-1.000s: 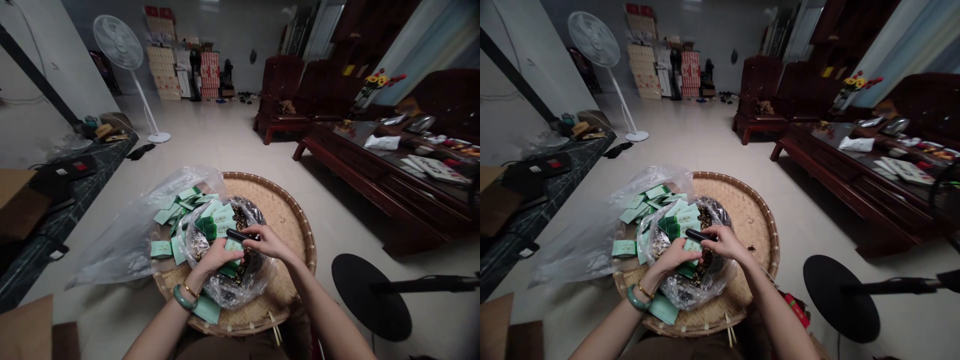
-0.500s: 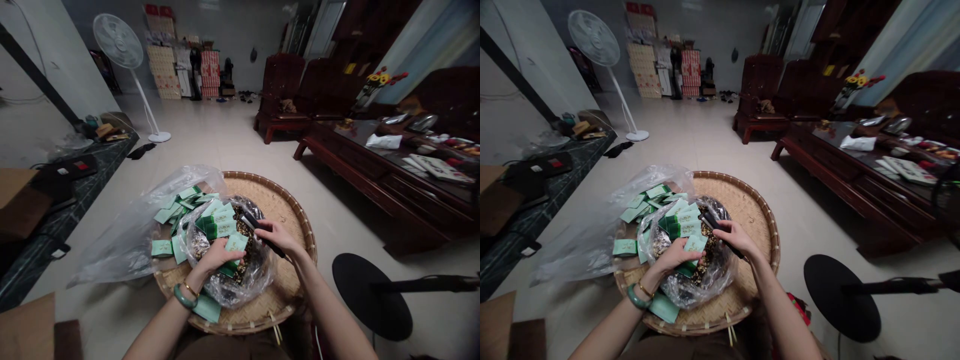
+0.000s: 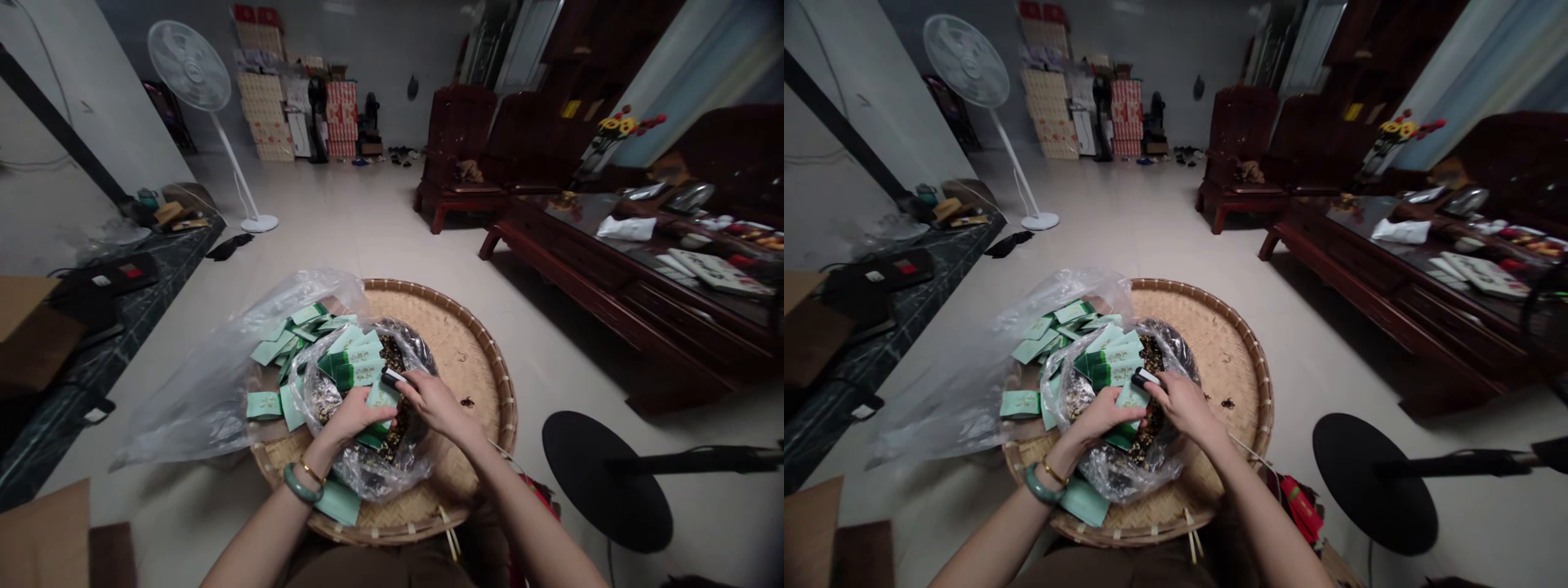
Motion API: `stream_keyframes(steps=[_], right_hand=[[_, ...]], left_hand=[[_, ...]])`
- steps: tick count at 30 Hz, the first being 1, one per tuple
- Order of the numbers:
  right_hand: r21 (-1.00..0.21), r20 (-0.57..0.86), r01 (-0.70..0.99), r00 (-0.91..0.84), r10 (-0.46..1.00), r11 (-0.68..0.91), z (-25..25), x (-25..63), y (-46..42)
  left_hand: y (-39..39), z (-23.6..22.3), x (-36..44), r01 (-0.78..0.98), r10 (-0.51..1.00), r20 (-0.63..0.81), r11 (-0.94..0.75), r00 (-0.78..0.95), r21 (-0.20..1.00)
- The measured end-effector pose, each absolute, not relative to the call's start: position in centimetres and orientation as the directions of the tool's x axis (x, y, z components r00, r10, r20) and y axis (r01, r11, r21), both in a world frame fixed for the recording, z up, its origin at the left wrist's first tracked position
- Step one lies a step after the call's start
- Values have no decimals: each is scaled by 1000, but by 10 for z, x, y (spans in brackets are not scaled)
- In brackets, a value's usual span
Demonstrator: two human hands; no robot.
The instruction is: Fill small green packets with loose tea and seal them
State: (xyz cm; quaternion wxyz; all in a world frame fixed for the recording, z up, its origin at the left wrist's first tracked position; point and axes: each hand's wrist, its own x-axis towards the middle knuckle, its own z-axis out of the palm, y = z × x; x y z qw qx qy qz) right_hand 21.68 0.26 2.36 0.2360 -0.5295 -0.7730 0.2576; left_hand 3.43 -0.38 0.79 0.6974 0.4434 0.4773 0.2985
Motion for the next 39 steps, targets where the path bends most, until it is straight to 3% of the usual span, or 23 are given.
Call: stream_keyframes(steps=[6,16,22,25,29,31,34,39], right_hand=[[-575,150,753,-288,946,320,20,208,3],[-614,187,724,-251,950,313,13,210,8],[-710,192,661,-149,970,242,2,220,11],[-565,256,803,-51,965,192,-13,231,10],[-379,360,904,-54,932,198,-28,238,6],[-430,407,874,-37,913,227,-25,235,4],[-659,407,686,-20,913,309,-11,221,3],[-871,332,364,-58,941,330,5,194,-1]], left_hand=[[-2,7,35,30,853,-377,394,361,919],[-3,7,36,20,852,-388,407,352,913],[-4,11,35,3,848,-414,438,332,899],[-5,16,35,-61,871,-380,418,310,907],[-8,15,36,-147,894,-340,393,293,908],[-9,13,38,-162,894,-339,397,294,903],[-10,11,39,-125,900,-324,371,291,920],[-8,12,37,39,968,-153,148,201,988]])
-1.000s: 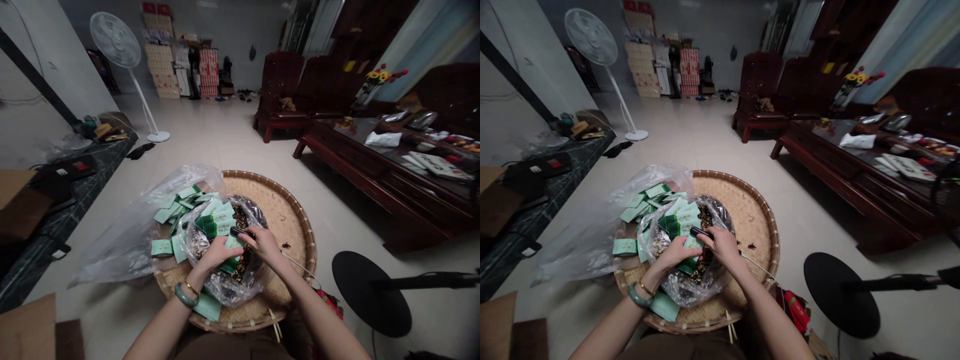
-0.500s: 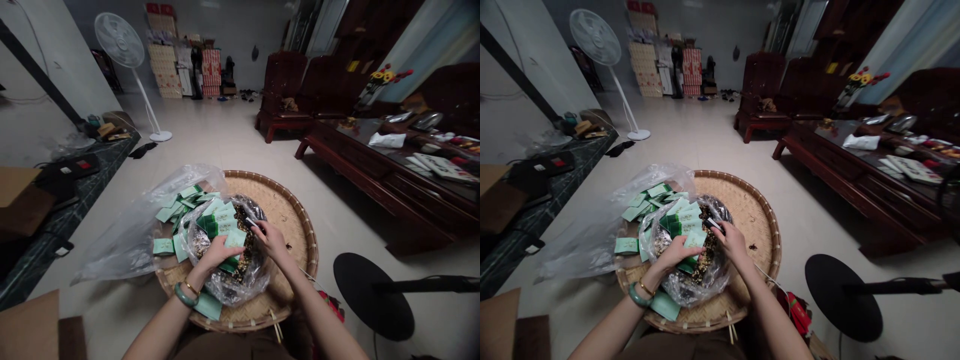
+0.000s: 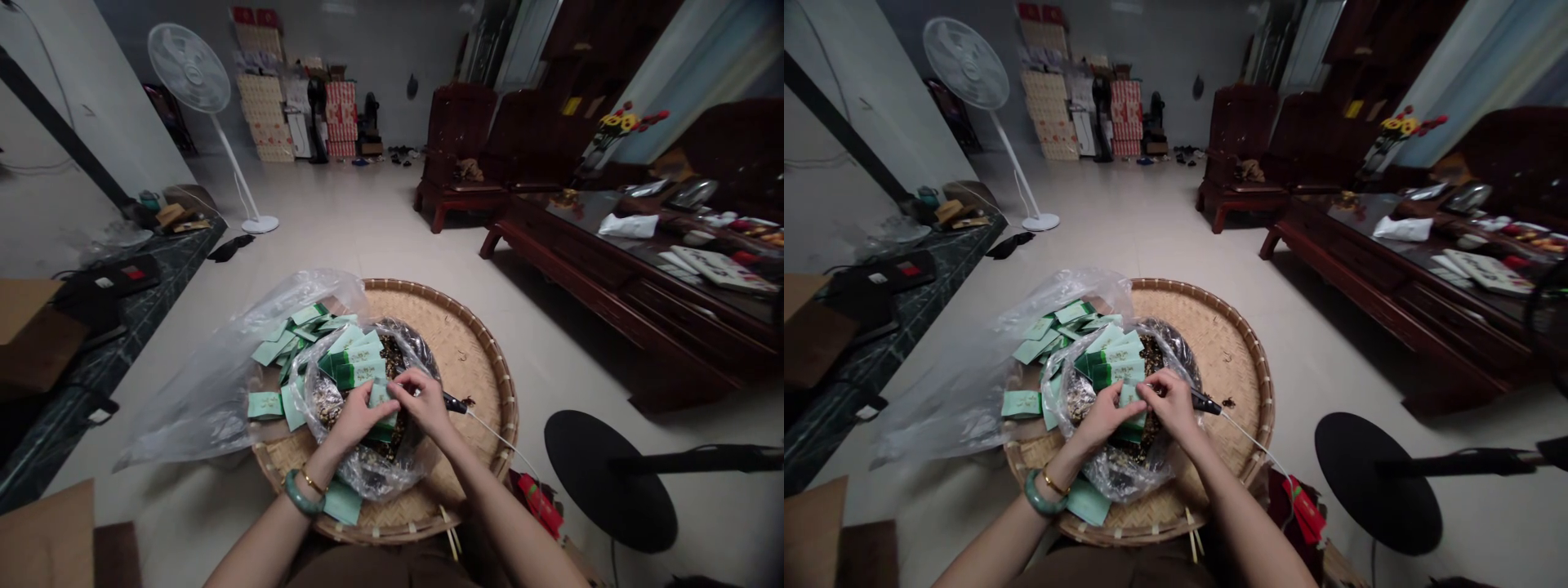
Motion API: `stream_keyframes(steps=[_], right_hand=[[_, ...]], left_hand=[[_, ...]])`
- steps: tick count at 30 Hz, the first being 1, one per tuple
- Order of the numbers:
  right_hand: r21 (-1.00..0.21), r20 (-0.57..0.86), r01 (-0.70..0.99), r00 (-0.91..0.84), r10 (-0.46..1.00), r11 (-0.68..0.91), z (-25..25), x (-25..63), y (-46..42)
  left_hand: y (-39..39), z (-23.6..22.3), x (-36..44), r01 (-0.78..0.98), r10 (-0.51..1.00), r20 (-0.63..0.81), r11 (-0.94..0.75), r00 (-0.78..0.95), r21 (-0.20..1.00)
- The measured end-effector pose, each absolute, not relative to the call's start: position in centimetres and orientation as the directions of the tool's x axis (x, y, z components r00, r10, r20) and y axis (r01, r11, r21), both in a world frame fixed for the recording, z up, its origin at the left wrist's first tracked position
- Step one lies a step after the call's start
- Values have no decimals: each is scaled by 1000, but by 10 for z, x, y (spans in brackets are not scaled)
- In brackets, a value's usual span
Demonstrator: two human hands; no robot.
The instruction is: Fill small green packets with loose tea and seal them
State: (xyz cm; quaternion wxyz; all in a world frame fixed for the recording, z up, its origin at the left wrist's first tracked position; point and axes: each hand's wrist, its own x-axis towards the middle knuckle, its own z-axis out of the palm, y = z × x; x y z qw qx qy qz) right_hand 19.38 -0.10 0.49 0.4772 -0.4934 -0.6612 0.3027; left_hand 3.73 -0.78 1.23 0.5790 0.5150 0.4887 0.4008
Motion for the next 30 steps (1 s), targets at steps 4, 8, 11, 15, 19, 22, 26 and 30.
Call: stream_keyframes(steps=[4,8,11,15,19,22,26,30], right_hand=[[-907,307,268,-107,946,324,9,188,-9],[-943,214,243,-87,973,229,11,189,-15],[-981,118,146,-49,992,124,8,187,-17],[-999,-5,-49,-24,1000,-7,1,183,-17],[-983,-39,-182,19,999,-35,-2,181,-17],[-973,-61,-225,32,998,-53,-1,182,-16],[-959,-69,-277,15,998,-62,0,186,-15],[-950,-81,-305,41,996,-64,-5,189,-15]], left_hand=[[-5,17,32,98,989,-55,42,138,994],[-7,19,34,140,997,-6,-5,73,990],[-9,16,37,138,1000,7,-8,8,990],[-9,10,37,99,998,-57,58,-10,993],[-7,13,32,76,989,-111,104,101,992],[-4,17,25,161,992,-27,7,123,987],[12,20,7,-15,981,-1,-2,-195,1000],[29,21,-13,-410,851,-57,-192,-522,892]])
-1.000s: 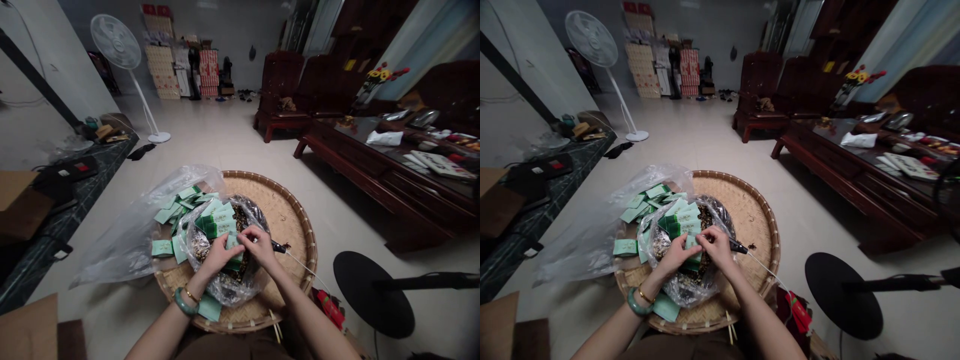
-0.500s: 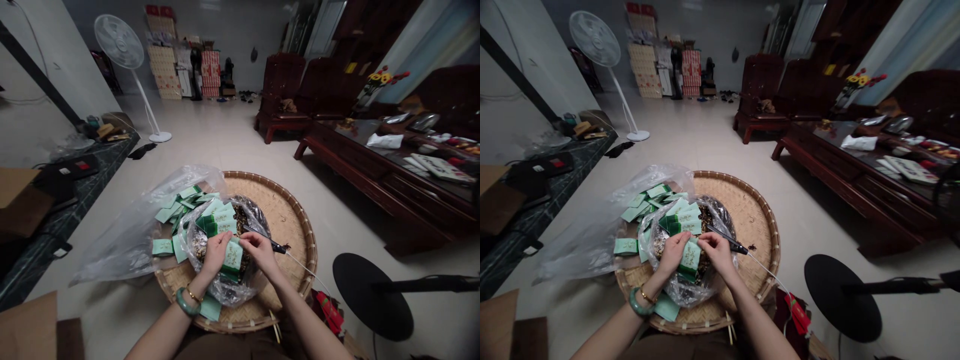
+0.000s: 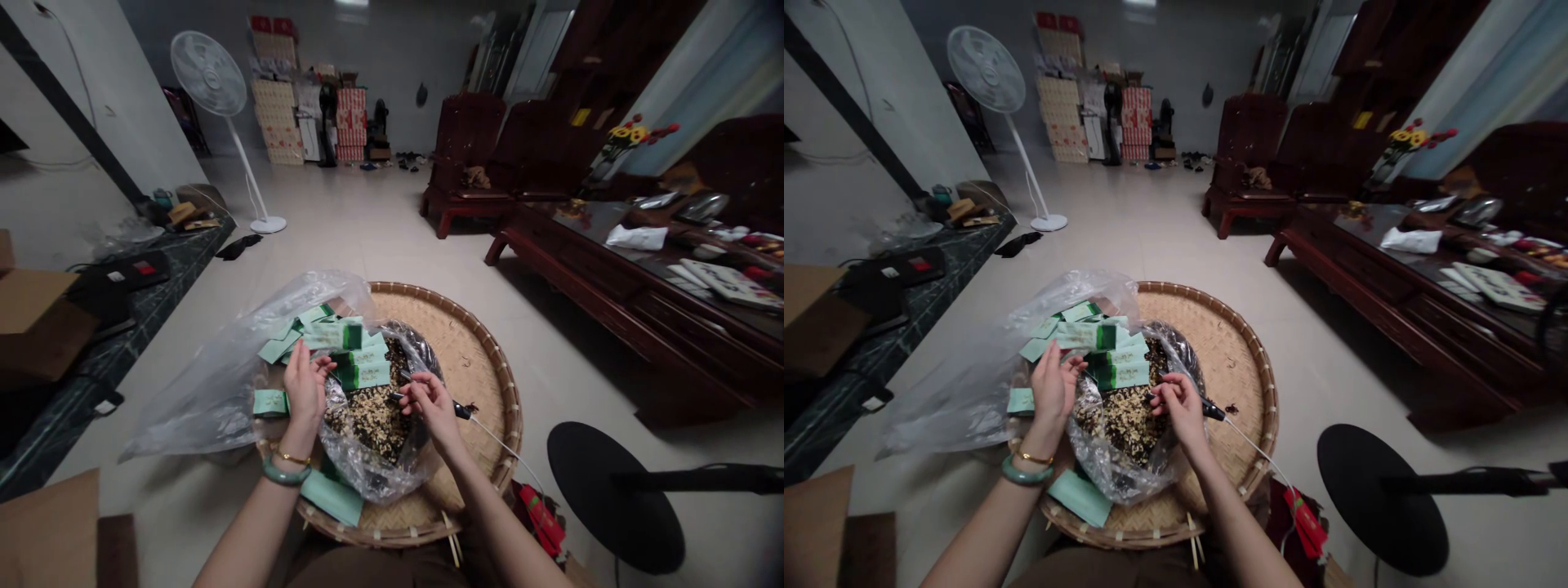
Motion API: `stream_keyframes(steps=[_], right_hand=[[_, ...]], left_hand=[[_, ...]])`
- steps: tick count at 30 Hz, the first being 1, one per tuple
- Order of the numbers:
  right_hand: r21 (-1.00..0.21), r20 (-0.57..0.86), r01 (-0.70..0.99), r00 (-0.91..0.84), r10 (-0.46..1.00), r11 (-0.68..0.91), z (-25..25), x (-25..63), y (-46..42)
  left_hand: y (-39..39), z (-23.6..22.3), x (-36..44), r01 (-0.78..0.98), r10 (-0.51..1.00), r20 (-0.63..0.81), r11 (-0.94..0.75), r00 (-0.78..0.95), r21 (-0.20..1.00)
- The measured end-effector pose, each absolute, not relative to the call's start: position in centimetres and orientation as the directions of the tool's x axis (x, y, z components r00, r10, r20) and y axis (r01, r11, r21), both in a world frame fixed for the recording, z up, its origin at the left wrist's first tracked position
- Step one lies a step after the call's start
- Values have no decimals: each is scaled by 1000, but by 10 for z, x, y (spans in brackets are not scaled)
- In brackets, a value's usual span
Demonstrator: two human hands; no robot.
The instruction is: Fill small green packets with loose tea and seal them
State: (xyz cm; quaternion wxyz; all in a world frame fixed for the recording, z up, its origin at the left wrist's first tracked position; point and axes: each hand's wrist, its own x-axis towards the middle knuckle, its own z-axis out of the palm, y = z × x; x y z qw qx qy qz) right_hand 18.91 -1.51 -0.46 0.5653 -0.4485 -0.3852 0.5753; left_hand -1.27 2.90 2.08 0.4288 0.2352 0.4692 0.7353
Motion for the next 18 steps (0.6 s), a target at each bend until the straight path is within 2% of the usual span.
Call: stream_keyframes(steps=[2,3,5,6,7,9,11,13,15,18], right_hand=[[-950,-93,-302,43,995,-76,-8,189,-15],[-953,-99,-292,35,995,-84,-10,189,-15],[-964,-103,-249,12,995,-96,-13,187,-14],[-974,-94,-209,9,996,-90,-15,187,-14],[-986,-72,-150,17,997,-68,-16,187,-14],[-999,30,46,70,997,26,-18,190,-14],[-931,209,326,109,972,163,-20,197,-15],[-769,361,585,68,930,256,-23,208,-17],[-616,400,737,-12,917,278,-27,220,-19],[-512,341,812,-107,934,280,-35,235,-18]], left_hand=[[30,18,-16,-365,827,-47,-195,-560,911],[29,17,-15,-258,833,-6,-165,-554,952],[24,14,-11,131,897,169,-125,-410,983],[21,13,-8,364,929,254,-146,-270,920],[19,13,-5,569,946,302,-186,-115,801],[17,15,0,825,950,292,-249,107,507],[18,16,2,926,956,244,-235,164,297],[21,15,0,950,959,221,-223,175,218],[24,12,-4,939,957,225,-238,183,249],[29,6,-13,865,954,264,-248,141,436]])
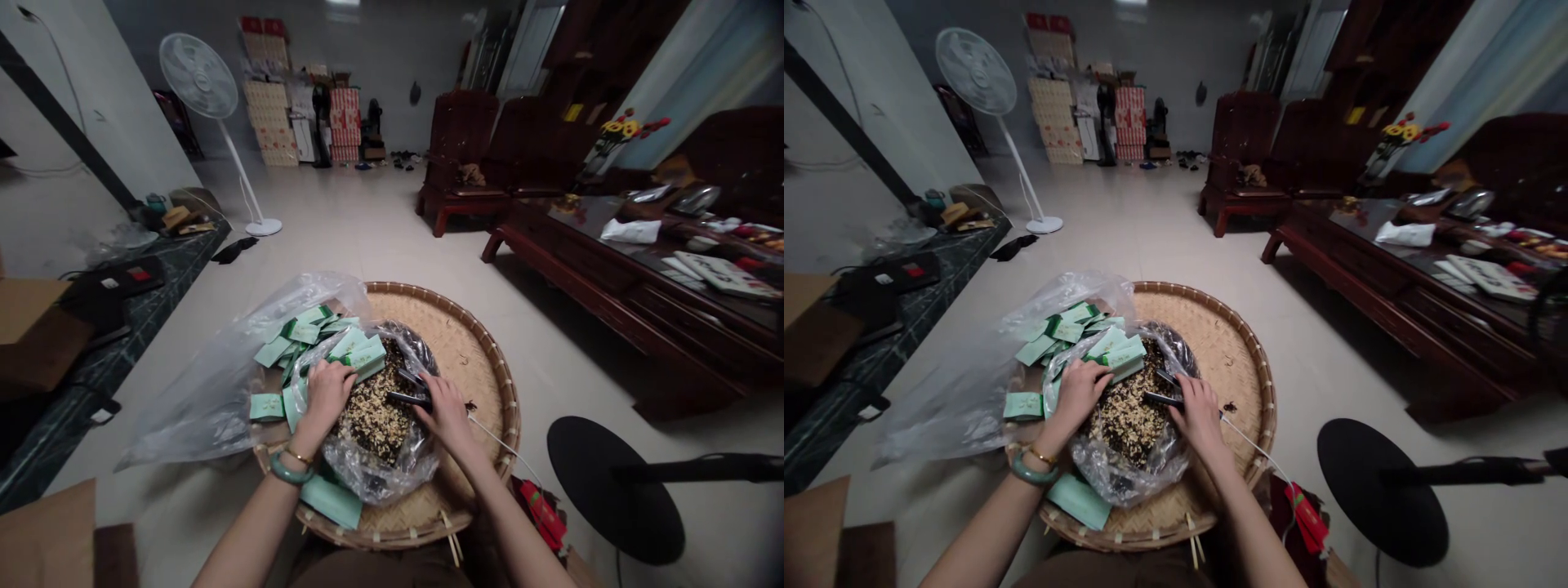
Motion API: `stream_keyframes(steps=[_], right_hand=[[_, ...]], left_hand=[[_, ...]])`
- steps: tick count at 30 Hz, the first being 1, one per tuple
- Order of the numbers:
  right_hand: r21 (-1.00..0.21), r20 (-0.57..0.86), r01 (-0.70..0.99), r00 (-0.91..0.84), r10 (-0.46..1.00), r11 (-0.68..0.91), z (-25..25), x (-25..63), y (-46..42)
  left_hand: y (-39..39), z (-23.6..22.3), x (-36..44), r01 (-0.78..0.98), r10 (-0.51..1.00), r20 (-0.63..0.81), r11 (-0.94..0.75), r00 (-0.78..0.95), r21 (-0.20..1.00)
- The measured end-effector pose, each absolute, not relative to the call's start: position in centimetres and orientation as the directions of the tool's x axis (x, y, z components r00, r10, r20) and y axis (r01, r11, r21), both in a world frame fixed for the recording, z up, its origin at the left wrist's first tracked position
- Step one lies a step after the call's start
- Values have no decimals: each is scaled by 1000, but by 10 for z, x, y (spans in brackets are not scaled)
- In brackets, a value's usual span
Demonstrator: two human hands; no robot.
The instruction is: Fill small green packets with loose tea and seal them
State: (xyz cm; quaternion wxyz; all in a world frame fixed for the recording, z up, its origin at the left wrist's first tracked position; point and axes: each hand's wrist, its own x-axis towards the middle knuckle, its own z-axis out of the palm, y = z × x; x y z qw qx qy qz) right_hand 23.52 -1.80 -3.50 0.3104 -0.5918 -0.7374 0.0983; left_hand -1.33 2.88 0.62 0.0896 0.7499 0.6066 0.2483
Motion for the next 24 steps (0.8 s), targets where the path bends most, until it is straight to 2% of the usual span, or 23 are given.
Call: stream_keyframes(steps=[2,4,7,10,12,19,24], right_hand=[[-493,332,824,-117,936,278,-40,241,-15],[-496,350,830,-76,934,254,-41,244,-11],[-550,402,791,-33,915,270,-33,240,-7],[-634,489,677,-23,872,373,-14,228,-5],[-649,551,621,-16,834,440,0,216,-6],[-521,760,571,-28,650,634,14,192,-7],[-494,807,560,10,590,666,8,196,-12]], left_hand=[[30,5,-18,759,962,273,-202,33,619],[30,5,-20,600,975,207,-117,-83,791],[26,8,-19,366,993,42,0,-107,931],[19,13,-11,254,998,-57,65,-39,965],[14,16,-4,232,996,-91,87,4,969],[0,12,12,199,992,-109,95,61,975],[-4,5,14,178,991,-109,94,80,980]])
